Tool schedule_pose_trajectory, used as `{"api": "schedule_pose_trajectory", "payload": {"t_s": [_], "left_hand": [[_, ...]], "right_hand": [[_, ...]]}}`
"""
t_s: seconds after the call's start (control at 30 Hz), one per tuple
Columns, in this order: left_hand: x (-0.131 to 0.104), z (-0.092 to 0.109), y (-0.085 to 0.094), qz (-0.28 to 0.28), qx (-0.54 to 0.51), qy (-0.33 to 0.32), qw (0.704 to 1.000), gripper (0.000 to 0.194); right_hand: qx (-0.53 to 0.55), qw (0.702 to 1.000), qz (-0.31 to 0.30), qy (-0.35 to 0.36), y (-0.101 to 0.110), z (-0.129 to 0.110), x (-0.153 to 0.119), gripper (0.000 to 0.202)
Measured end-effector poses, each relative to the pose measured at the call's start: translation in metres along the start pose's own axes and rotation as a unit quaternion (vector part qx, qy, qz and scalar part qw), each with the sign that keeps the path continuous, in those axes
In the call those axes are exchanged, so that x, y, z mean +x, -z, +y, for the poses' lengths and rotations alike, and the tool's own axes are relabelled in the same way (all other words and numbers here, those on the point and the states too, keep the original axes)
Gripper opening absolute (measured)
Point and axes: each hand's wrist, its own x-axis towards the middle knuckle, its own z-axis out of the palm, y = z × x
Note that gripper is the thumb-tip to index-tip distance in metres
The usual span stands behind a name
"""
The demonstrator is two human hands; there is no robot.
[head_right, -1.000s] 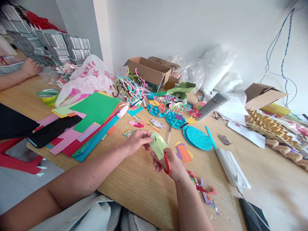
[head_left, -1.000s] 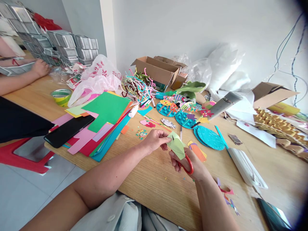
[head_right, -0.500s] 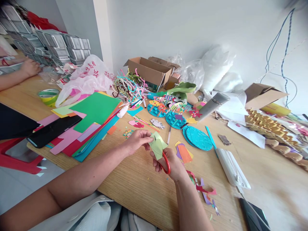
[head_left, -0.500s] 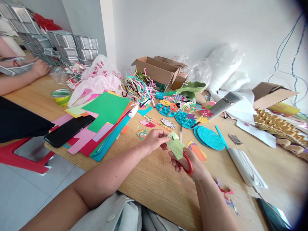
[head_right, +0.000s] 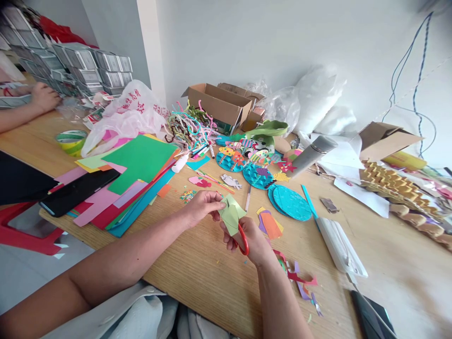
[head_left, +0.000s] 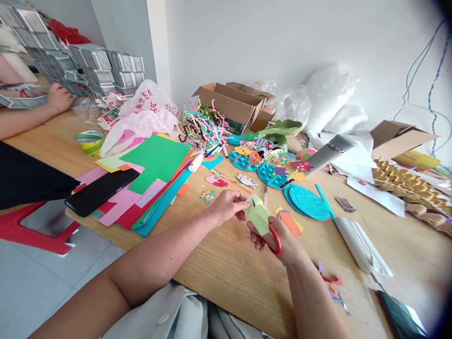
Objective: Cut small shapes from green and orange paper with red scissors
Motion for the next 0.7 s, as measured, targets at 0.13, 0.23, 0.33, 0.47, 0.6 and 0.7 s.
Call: {"api": "schedule_pose_trajectory", "payload": {"t_s": [0.13, 0.23, 0.33, 0.47, 0.6, 0.7], "left_hand": [[0.0002, -0.0002, 0.0004, -0.001, 0.0, -0.002, 1.0, 0.018], [0.0004, -0.0009, 0.0007, -0.002, -0.001, -0.004, 1.0, 0.017], [0.0003, -0.0009, 0.0005, -0.003, -0.001, -0.005, 1.0, 0.016], [-0.0003, 0.0004, -0.0002, -0.001, 0.001, -0.001, 1.0, 0.015], [-0.0004, 0.001, -0.0006, 0.0, 0.001, 0.005, 1.0, 0.017], [-0.0002, 0.0008, -0.0004, -0.001, -0.001, 0.007, 1.0, 0.017]], "right_hand": [[-0.004, 1.0, 0.0, -0.001, -0.0012, -0.0031, 0.0003, 0.031], [0.002, 1.0, -0.004, 0.005, -0.0006, -0.0015, 0.0006, 0.03], [0.006, 1.0, -0.005, 0.004, 0.0002, 0.0003, 0.0007, 0.029], [-0.002, 1.0, -0.004, -0.001, -0.0003, -0.0006, 0.0003, 0.03], [-0.007, 1.0, 0.001, -0.003, -0.0014, -0.0026, -0.0001, 0.032], [-0.017, 1.0, 0.003, -0.008, -0.0017, -0.0032, -0.0005, 0.034]]}}
